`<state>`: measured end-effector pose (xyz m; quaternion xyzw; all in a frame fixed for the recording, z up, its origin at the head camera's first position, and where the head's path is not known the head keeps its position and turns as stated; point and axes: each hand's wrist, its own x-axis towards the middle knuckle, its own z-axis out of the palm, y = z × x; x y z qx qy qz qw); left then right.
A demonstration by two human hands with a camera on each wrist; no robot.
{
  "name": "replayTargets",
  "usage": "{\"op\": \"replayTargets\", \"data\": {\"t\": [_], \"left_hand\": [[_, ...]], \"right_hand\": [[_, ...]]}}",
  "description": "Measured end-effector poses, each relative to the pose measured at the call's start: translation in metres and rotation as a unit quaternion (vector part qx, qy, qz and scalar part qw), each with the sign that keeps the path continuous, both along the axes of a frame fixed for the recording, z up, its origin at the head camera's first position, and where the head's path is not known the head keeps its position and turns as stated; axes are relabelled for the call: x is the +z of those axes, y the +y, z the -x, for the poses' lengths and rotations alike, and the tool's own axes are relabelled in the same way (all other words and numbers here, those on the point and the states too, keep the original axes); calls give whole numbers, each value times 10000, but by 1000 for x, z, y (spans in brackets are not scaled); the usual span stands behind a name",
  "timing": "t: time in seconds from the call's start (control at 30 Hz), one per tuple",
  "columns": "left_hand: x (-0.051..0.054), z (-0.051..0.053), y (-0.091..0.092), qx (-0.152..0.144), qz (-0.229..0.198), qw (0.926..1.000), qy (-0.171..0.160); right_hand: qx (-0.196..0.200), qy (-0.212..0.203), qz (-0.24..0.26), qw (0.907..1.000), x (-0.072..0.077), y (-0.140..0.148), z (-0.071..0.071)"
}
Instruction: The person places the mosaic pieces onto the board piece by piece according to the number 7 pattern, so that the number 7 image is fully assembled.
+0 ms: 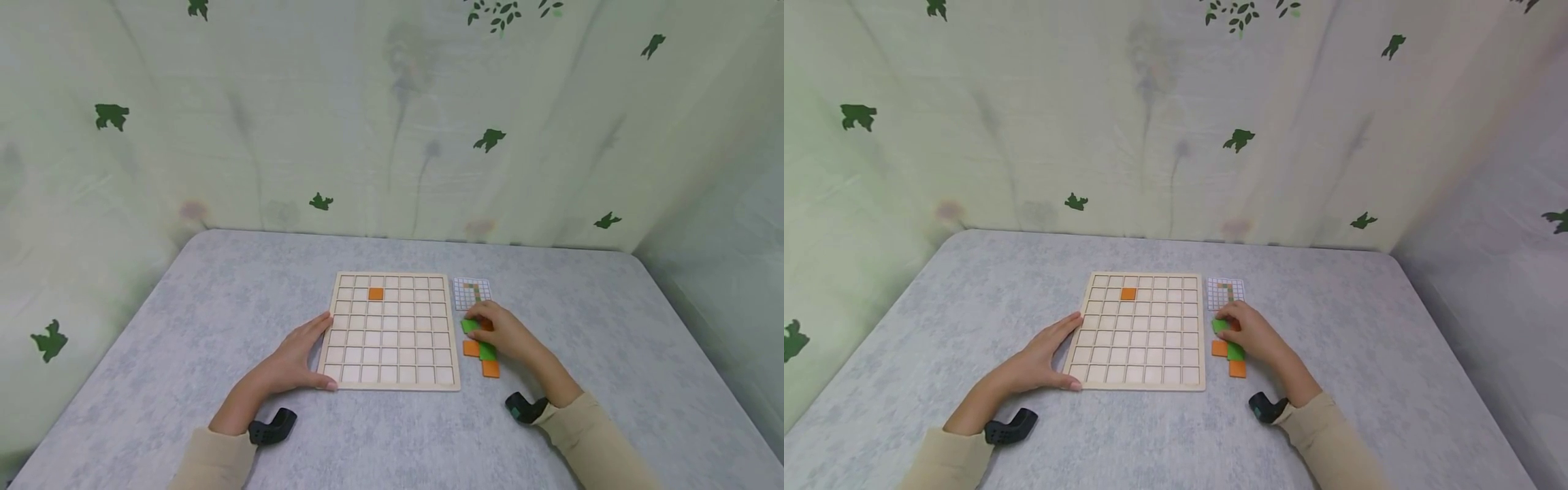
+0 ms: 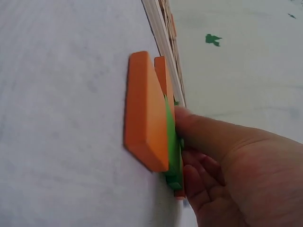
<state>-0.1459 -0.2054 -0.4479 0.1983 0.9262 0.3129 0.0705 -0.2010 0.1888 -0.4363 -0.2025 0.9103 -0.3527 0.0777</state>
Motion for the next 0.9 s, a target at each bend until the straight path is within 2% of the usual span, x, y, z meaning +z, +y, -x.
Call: {"op": "replayTargets", "data": {"t": [0.17,0.3,0.47,0.6,0.8,0.9], "left_hand": [[1,0,0,38,38,10000,-17],[2,1,0,6,26,10000,-11],[2,0,0,-4,-7,10000,-1],[1,0,-1,-2,-7,10000,2],[1,0,-1,-61,-23,10000,38],[2,0,-1,-62,-34,10000,27]], "right_hand": [[-18,110,85,9999,7,-4,1],[138,415,298,9986,20,-13,3],[286,804,547,9948,39,-33,9],[345,951,851,9912,49,-53,18],[312,924,1400,9853,52,-85,33],[170,779,1569,9844,48,-101,39]]}}
